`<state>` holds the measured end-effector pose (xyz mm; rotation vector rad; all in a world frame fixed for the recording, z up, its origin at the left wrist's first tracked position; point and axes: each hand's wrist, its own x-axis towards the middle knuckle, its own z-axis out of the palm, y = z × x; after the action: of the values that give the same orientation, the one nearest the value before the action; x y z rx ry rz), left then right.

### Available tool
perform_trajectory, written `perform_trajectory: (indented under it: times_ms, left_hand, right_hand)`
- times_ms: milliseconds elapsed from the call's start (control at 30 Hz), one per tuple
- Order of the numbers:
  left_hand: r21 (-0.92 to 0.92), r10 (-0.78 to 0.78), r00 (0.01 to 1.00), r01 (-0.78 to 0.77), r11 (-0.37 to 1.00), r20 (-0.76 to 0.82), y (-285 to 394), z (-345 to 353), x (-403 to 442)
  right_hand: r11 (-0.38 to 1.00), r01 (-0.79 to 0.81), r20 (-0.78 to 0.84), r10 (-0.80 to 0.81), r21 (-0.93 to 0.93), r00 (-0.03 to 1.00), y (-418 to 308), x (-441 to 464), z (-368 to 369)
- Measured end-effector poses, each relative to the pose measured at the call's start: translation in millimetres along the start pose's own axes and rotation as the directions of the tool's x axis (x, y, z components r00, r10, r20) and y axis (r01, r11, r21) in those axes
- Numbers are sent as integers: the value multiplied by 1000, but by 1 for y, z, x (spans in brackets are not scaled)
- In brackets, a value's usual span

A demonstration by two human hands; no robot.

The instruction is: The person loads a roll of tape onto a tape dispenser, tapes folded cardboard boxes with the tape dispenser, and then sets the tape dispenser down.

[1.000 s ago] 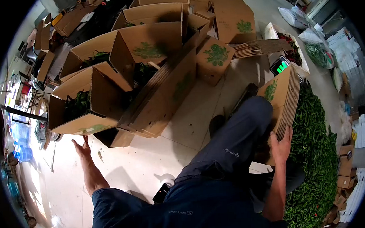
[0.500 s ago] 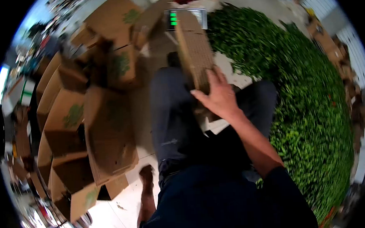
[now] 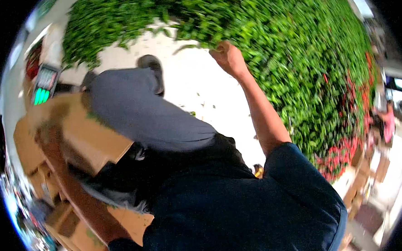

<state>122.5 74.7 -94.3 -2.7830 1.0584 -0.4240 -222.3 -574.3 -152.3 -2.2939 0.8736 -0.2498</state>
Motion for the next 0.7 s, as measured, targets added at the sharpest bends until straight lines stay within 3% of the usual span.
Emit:
perform_trajectory:
  times_ms: [67, 100, 133, 200, 233, 267, 300, 333, 367, 400, 467, 500, 567, 600, 667, 700]
  left_hand:
    - [-6, -210, 978, 210, 978, -14, 49, -38, 40]
    - [-554, -611, 776, 581, 596, 158, 69, -44, 53]
    - [-539, -581, 787, 587, 604, 206, 41, -20, 47]
    - [-465, -562, 781, 618, 634, 271, 24, -11, 38]
    - [-462, -564, 780, 619, 634, 271, 37, -22, 37]
    - [-460, -566, 779, 621, 634, 271, 50, -33, 37]
    - [-518, -555, 792, 597, 613, 255, 59, -35, 37]
    - [-456, -553, 792, 604, 653, 257, 76, -47, 42]
    - [-393, -552, 796, 604, 693, 250, 89, -55, 49]
    - [-401, -551, 794, 607, 686, 258, 88, -51, 51]
    - [-412, -555, 788, 613, 674, 264, 77, -43, 55]
    - [-367, -547, 795, 607, 705, 265, 75, -44, 59]
    - [-274, -529, 805, 590, 760, 268, 70, -44, 66]
    - [-309, -480, 838, 543, 781, 260, 62, -44, 67]
    - [-383, -378, 895, 444, 810, 237, 52, -38, 72]
    - [-379, -383, 893, 448, 810, 236, 52, -39, 78]
  right_hand:
    - [964, -266, 73, 266, -10, 961, 105, -24, 11]
    - [926, -352, 172, 372, -138, 912, 126, -47, 5]
    - [870, -416, 263, 480, -265, 837, 145, -69, 2]
    - [855, -478, 295, 518, -201, 803, 264, -138, 35]
    - [769, -573, 288, 638, -283, 715, 277, -168, 28]
    - [669, -648, 271, 742, -364, 613, 284, -196, 22]
    - [610, -667, 180, 781, -427, 599, 325, -236, 31]
    - [547, -679, 88, 806, -489, 586, 359, -273, 35]
    - [356, -880, 141, 934, -316, 327, 328, -281, 17]
    - [221, -975, 231, 950, -28, 209, 392, -341, 35]
    - [504, -751, 317, 861, -426, 398, 356, -366, 29]
    - [545, -633, 363, 838, -550, 406, 345, -381, 35]
    - [374, -739, 354, 915, -560, 194, 323, -412, 42]
    - [389, -690, 384, 907, -611, 171, 313, -425, 46]
    - [625, -402, 529, 780, -669, 333, 371, -517, 100]
    - [460, -661, 397, 881, -592, 257, 339, -508, 86]
